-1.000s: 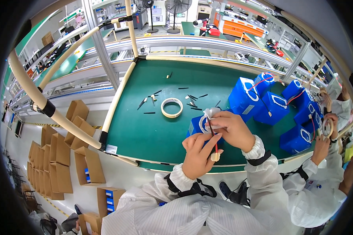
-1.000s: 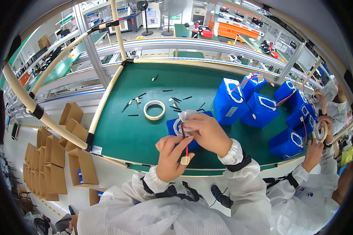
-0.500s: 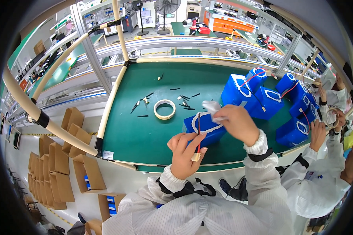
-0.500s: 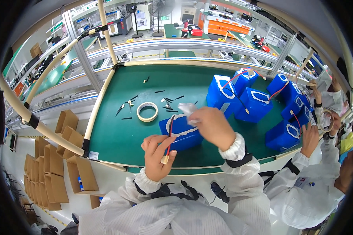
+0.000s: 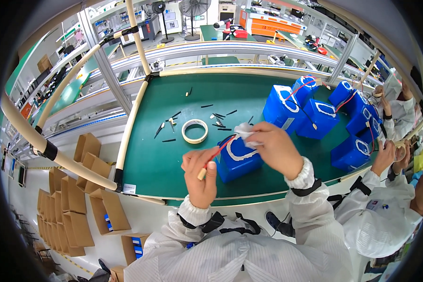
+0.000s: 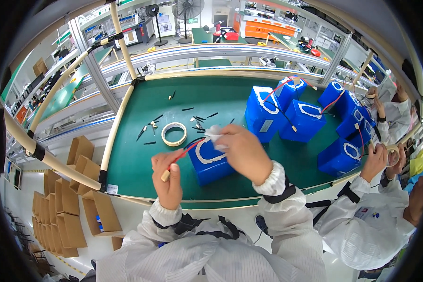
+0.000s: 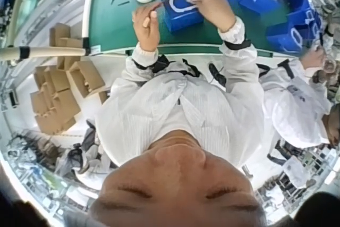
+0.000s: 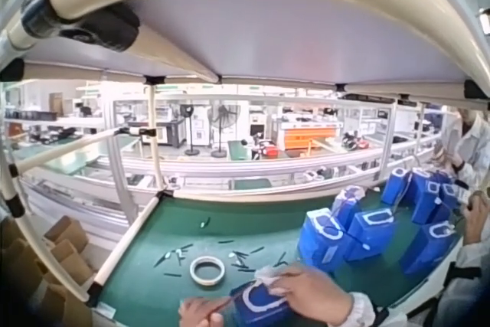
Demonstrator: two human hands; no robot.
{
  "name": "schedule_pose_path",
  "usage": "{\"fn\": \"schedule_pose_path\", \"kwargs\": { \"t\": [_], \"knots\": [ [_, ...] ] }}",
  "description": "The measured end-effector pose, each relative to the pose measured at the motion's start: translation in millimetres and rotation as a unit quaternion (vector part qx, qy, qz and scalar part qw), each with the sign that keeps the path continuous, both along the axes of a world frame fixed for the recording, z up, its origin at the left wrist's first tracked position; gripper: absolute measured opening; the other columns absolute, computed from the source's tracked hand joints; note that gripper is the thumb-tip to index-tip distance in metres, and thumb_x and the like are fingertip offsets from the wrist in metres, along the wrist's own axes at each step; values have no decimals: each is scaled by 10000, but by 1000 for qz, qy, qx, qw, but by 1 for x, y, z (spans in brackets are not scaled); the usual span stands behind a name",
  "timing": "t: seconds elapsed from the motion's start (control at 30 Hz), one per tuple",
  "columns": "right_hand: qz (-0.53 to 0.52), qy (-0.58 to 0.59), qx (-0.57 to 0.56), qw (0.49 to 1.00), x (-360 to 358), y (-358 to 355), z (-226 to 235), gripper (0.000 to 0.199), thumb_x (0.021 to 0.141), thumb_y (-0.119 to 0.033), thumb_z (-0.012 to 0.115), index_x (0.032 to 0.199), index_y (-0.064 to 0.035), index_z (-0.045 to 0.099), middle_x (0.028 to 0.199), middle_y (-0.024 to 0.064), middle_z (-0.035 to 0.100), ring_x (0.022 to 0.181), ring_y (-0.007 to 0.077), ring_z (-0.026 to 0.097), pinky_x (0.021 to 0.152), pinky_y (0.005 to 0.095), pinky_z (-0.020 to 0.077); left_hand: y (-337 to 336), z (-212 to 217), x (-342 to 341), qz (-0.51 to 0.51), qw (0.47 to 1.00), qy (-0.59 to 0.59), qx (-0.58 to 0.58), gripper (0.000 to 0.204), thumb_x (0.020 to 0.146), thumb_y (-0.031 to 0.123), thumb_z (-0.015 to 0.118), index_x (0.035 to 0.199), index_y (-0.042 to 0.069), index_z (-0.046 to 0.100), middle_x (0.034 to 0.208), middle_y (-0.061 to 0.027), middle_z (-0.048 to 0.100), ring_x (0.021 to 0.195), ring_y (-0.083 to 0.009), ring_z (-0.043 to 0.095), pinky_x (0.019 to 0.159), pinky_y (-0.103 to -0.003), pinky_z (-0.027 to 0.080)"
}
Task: Wiping battery packs with a cloth and packing them into cardboard boxes on the factory floor.
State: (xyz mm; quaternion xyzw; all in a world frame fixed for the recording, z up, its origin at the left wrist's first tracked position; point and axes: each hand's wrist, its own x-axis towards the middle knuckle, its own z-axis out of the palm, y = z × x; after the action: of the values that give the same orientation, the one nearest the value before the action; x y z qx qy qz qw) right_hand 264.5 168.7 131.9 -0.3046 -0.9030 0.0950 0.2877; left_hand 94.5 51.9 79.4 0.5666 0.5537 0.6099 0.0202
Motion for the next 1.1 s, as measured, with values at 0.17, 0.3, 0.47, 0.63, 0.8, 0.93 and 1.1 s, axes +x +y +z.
{"fn": "schedule_pose_path", "kwargs": {
  "t": [0.17,0.3,0.47,0.63,0.8,0.93,1.1],
  "knots": [
    [127,73,-51,988,-16,-6,-3,114,682,7,635,772,-54,669,870,106,626,839,303,609,728,372,492,10,-1,-12,-40,993,-107,-3,294,946,235,472,1046,16,642,997,-79,635,912,-220,492,854,-327,371],
    [15,-38,-33,999,16,18,15,161,712,-15,627,824,-100,707,832,119,641,786,287,627,702,361,502,9,1,-18,-54,982,-183,0,283,949,229,493,1061,17,642,929,-88,616,892,-199,488,825,-307,384],
    [-211,155,124,957,54,38,32,195,707,70,588,856,-26,669,852,167,636,766,327,629,670,360,507,13,9,-19,-77,981,-180,-7,277,944,236,514,1040,18,656,861,-73,589,870,-185,474,789,-294,392],
    [-80,161,80,980,42,27,14,240,716,42,648,937,-51,653,883,148,634,809,333,623,695,362,502,18,14,-21,-90,981,-171,5,282,942,246,521,1025,19,667,869,-73,594,862,-176,466,777,-290,388],
    [-43,97,-46,993,39,15,-3,197,734,-16,674,928,-44,657,899,143,628,788,342,613,691,367,495,20,15,-22,-90,981,-172,6,279,937,243,528,1024,16,667,877,-75,606,868,-179,467,791,-288,386],
    [-77,61,-86,991,52,1,-4,185,736,-19,670,920,-29,655,869,140,619,783,342,609,675,372,491,19,14,-27,-83,985,-152,6,283,935,248,531,1016,15,669,886,-77,610,875,-176,466,802,-290,385],
    [-69,82,-49,993,46,-29,-10,203,723,21,642,919,-32,652,866,138,601,799,343,600,677,376,490,18,15,-22,-90,982,-163,-7,292,937,256,527,1013,13,669,874,-74,601,874,-178,464,804,-295,383]
  ]
}}
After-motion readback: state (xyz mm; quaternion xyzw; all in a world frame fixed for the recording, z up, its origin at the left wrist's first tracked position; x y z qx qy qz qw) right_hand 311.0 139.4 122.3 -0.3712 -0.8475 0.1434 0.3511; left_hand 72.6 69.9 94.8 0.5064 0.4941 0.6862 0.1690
